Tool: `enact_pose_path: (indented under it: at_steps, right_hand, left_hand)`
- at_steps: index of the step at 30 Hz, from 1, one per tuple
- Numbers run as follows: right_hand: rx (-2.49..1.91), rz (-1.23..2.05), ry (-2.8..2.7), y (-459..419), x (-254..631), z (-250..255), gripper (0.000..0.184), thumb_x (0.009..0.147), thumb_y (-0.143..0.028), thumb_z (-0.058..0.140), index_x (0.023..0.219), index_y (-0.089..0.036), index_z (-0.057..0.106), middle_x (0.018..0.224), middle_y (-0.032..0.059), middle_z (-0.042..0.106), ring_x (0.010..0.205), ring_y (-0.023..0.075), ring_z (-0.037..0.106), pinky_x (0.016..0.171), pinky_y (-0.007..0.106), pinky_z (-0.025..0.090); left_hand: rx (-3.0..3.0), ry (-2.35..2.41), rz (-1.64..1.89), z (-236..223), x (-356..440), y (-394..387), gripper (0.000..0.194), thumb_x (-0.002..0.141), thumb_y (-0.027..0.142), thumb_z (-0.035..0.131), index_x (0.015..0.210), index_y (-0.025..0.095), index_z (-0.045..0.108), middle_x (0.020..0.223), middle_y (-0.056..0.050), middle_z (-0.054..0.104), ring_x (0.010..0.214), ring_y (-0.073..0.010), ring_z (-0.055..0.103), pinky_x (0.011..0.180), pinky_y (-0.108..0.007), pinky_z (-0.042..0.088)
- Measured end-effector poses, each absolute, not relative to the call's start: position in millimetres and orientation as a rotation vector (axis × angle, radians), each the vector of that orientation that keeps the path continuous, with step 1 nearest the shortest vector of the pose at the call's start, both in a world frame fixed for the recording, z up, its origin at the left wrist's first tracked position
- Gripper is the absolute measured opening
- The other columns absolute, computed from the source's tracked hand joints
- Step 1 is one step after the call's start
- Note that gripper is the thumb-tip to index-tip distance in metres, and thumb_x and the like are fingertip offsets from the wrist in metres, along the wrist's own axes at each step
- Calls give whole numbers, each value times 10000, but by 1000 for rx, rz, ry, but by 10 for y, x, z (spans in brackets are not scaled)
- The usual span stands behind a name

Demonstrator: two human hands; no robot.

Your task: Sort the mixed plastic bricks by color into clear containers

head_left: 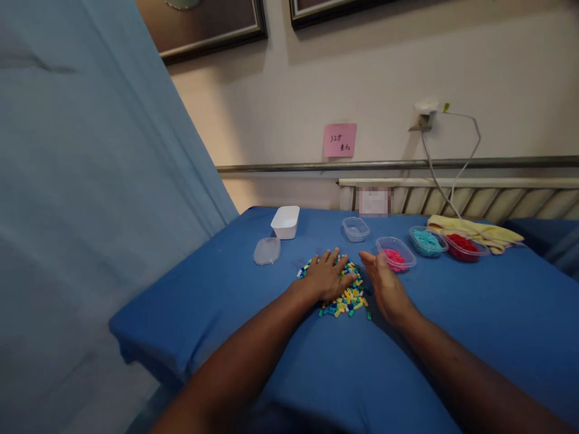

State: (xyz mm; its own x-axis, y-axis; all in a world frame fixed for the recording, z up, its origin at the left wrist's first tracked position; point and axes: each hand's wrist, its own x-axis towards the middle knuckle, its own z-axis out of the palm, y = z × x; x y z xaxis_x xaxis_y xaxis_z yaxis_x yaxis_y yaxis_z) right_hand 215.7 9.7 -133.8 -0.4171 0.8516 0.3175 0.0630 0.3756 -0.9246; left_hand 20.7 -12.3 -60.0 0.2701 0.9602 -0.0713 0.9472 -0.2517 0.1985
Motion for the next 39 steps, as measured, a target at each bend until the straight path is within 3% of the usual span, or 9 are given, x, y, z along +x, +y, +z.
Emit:
enact_pose_path:
  at_steps: [7, 10, 12, 13, 15, 19, 24, 33, 39]
  right_hand:
    - [-858, 1259, -1434, 22, 2168, -1240, 847, 1054, -811, 237, 1572, -238, 585, 1676, 137, 529, 1589, 335, 436, 1298, 604, 342]
    - [-849, 1166, -1421, -4, 2235, -1166, 745, 1063, -782, 343, 1448, -247, 691, 1559, 135, 648, 1492, 350, 552, 1259, 596, 408]
    - [-879, 1092, -1486, -26, 2294, -1124, 679, 1074, -740, 394, 1407, -240, 710, 1485, 146, 698, 1405, 358, 627, 1196, 596, 481]
    - [-909, 1039, -1533, -39, 2322, -1107, 638, 1079, -710, 430, 1397, -234, 710, 1458, 151, 713, 1370, 358, 652, 1174, 596, 502]
    - [-984, 885, -1658, -69, 2368, -1076, 552, 1080, -635, 510, 1401, -228, 700, 1429, 152, 728, 1332, 353, 675, 1162, 600, 511]
    - [-953, 537, -1987, -139, 2391, -1019, 402, 1082, -456, 590, 1397, -235, 708, 1447, 141, 719, 1351, 326, 665, 1187, 578, 501]
    - [-678, 380, -2272, -243, 2318, -971, 226, 1073, -281, 621, 1237, -245, 773, 1255, 100, 807, 1178, 260, 760, 1037, 445, 628]
    - [-690, 145, -2198, -202, 2467, -894, 249, 1058, -213, 627, 1276, -239, 744, 1278, 104, 795, 1173, 255, 762, 1029, 444, 629]
    - [-1005, -270, -1858, 57, 2964, -657, 217, 1055, -291, 605, 1161, -202, 772, 1112, 124, 806, 1041, 287, 764, 970, 467, 609]
  left_hand:
    - [2306, 1780, 328, -380, 9, -136, 820, 1066, 749, 309, 1714, 248, 350, 1809, -154, 182, 1669, -408, 210, 1309, -698, 183]
    - [2267, 1786, 742, -392, -228, 40, 668, 1116, 605, 295, 1536, 174, 585, 1670, -176, 494, 1565, -332, 447, 1281, -509, 345]
    - [2186, 1786, 965, -500, -393, 132, 583, 1118, 546, 312, 1198, 165, 745, 1328, -164, 741, 1292, -296, 663, 1138, -429, 476]
    - [2124, 1796, 1044, -571, -464, 162, 564, 1112, 539, 328, 1047, 173, 753, 1152, -142, 778, 1146, -284, 708, 1054, -412, 514]
    - [1972, 1797, 1183, -706, -564, 192, 544, 1097, 547, 368, 926, 186, 737, 980, -107, 771, 989, -268, 717, 937, -393, 536]
    - [1794, 1678, 1371, -839, -596, 196, 479, 1076, 538, 438, 1007, 191, 762, 1030, -77, 780, 988, -247, 708, 893, -362, 523]
    - [1819, 1662, 1317, -877, -547, 216, 451, 1048, 503, 500, 789, 184, 686, 780, -31, 666, 798, -205, 616, 770, -321, 476]
    - [1760, 1688, 1298, -898, -557, 190, 439, 1043, 497, 491, 840, 180, 717, 792, -29, 685, 813, -211, 632, 769, -319, 480]
    - [1893, 1657, 1222, -889, -551, 183, 376, 1026, 467, 510, 1078, 213, 782, 1100, -57, 781, 1047, -248, 706, 928, -364, 515]
